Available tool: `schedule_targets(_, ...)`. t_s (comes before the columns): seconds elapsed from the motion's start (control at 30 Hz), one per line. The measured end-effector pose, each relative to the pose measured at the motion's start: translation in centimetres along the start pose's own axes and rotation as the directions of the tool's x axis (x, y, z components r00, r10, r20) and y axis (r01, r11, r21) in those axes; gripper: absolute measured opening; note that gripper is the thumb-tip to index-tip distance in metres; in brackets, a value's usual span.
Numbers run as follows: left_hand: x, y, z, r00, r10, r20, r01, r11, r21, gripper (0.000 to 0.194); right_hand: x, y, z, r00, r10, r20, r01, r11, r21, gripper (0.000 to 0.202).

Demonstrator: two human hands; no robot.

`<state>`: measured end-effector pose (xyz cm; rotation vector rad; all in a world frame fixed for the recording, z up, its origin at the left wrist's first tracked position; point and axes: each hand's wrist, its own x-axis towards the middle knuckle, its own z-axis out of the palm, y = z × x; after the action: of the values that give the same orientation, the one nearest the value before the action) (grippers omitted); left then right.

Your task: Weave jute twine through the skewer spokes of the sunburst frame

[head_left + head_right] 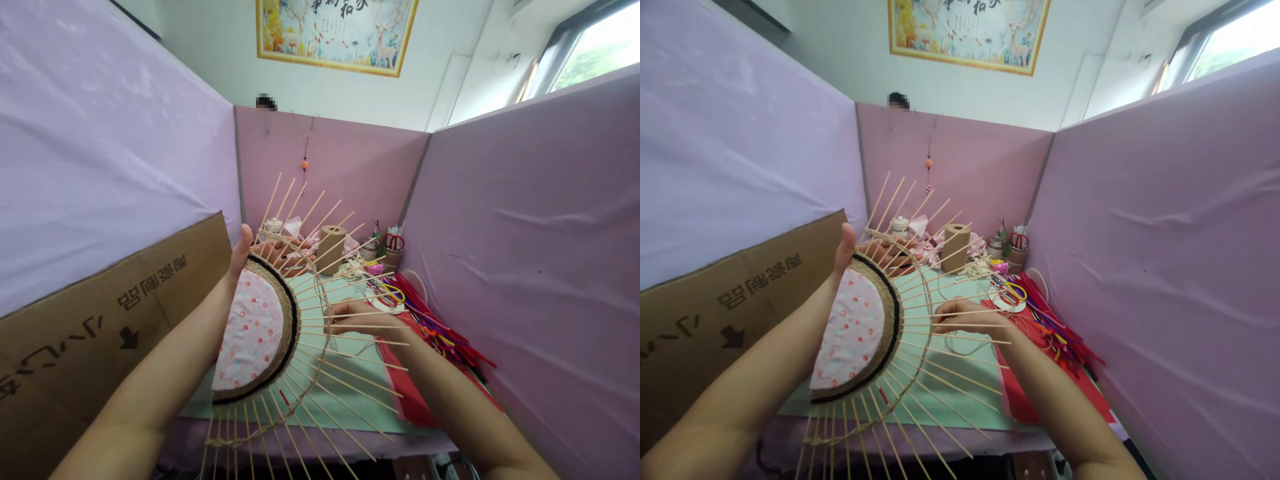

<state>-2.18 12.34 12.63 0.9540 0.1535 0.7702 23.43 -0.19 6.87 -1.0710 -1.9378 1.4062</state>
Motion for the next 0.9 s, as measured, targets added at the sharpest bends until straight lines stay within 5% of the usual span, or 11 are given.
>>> schedule_targets(0.17, 0.1, 0.2, -0.1, 0.997, 0.063, -0.043, -0.062, 0.998, 0.034, 0.066, 0.2, 0.9, -0.7, 0.999, 0.034, 0.028, -0.032, 0.997, -0.067, 0.034)
schedule_targets(0.3, -0.2, 0.5, 0.2, 0.998, 0.066, -0.020, -0.065, 0.998, 0.006, 0.067, -1.8, 2.0, -4.5, 0.954, 0.041, -0.297, -0.067, 0.995, -0.075, 0.040)
schedule_targets(0.4, -0.5, 0.6, 0.8, 0.998, 0.059, -0.025, -0.059, 0.998, 0.002, 0.065, -3.7, 2.5, -7.7, 0.718, 0.036, -0.695, -0.052, 0.999, -0.003, 0.036)
schedule_targets(0.47, -0.5, 0.6, 1.3, 0.998, 0.051, -0.031, -0.051, 0.999, -0.007, 0.064, -4.7, 2.1, -8.9, 0.540, -0.013, -0.842, 0.060, 0.998, 0.023, 0.032)
schedule_targets(0.57, -0.6, 0.6, 1.9, 1.000, -0.006, -0.006, 0.006, 0.999, -0.040, 0.064, -5.7, 0.1, -8.9, 0.413, -0.111, -0.904, 0.225, 0.974, -0.017, 0.029)
schedule_targets(0.77, -0.5, 0.7, 1.9, 0.988, -0.114, 0.103, 0.118, 0.992, -0.034, 0.067, -4.7, -4.4, -4.3, 0.465, -0.316, -0.827, 0.235, 0.945, -0.230, 0.026)
schedule_targets(0.9, -0.1, 0.4, 1.3, 0.992, -0.103, 0.066, 0.105, 0.994, -0.025, 0.067, -3.0, -4.5, -2.5, 0.531, -0.382, -0.756, 0.201, 0.924, -0.325, 0.025)
